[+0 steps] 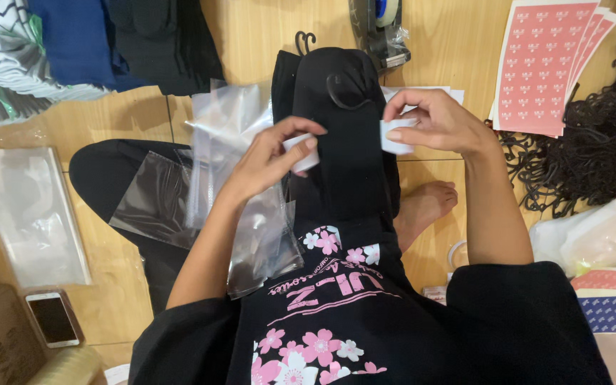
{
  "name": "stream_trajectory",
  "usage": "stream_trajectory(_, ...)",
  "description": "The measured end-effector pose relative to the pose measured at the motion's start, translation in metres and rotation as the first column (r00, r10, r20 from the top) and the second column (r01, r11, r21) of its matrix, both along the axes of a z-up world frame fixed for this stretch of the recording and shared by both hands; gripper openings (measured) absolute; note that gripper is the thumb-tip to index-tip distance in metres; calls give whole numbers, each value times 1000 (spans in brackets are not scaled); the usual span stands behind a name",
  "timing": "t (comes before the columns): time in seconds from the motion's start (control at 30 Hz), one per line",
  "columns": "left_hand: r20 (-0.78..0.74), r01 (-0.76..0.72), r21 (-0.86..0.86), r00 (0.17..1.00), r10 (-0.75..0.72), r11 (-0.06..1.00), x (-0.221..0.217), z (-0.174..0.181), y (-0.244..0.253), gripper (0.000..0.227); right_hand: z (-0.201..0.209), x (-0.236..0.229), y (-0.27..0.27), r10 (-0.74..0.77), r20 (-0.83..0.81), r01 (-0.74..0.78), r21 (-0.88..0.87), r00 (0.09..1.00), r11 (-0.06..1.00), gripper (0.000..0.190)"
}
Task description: The person labels pairs of black socks and places them into clear plastic bags by hand while sitting on the floor.
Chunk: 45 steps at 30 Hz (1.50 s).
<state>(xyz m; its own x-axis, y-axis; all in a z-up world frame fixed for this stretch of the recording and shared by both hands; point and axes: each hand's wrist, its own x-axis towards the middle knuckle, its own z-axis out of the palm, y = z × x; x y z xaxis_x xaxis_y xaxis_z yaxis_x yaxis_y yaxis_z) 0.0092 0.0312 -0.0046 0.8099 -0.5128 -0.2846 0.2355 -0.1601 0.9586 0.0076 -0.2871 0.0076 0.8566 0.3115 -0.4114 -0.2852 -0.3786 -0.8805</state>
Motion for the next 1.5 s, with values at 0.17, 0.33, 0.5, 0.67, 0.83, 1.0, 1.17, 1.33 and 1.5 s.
stream_trajectory(0.17, 47, 94, -65, 995, -91, 993, 7, 1, -20, 24, 2, 1, 20, 88, -10, -87, 79, 996, 993, 21)
stream_trajectory(0.33, 627, -4, 377, 737, -252, 926, 23, -26, -40, 9, -1, 7, 18, 182, 269, -178, -42, 946, 983, 10)
stream_trajectory(0.5, 598, -25, 546, 711, -370, 837, 30, -28, -57, 13, -6, -4, 39, 293, 407, -157, -336, 865, 929, 6)
stream_trajectory(0.67, 579, -4, 540, 728, -368, 842, 29, -50, -60, 19, -48, -8, 31, -132, 270, 147, -35, 954, 989, 20)
stream_trajectory(0.83, 722, -170, 545, 592, -357, 821, 15, -52, -67, 23, -137, 35, -11, -447, 453, 588, -240, 772, 772, 25)
stream_trajectory(1.0, 670, -139, 590, 633, -387, 795, 15, -45, -67, 21, -201, 56, -14, -539, 579, 763, -251, 612, 596, 29)
stream_trajectory(1.17, 568, -60, 567, 750, -338, 821, 22, -45, -69, 15, -244, 6, -20, -720, 428, 838, -278, 546, 470, 13)
stream_trajectory(1.33, 520, 1, 584, 767, -375, 812, 29, -44, -66, 17, -185, 7, -34, -645, 172, 664, -295, 744, 687, 19)
stream_trajectory(1.5, 431, 82, 552, 824, -368, 830, 39, -43, -70, 20, -22, 0, 2, -374, -1, 372, 118, 927, 921, 19)
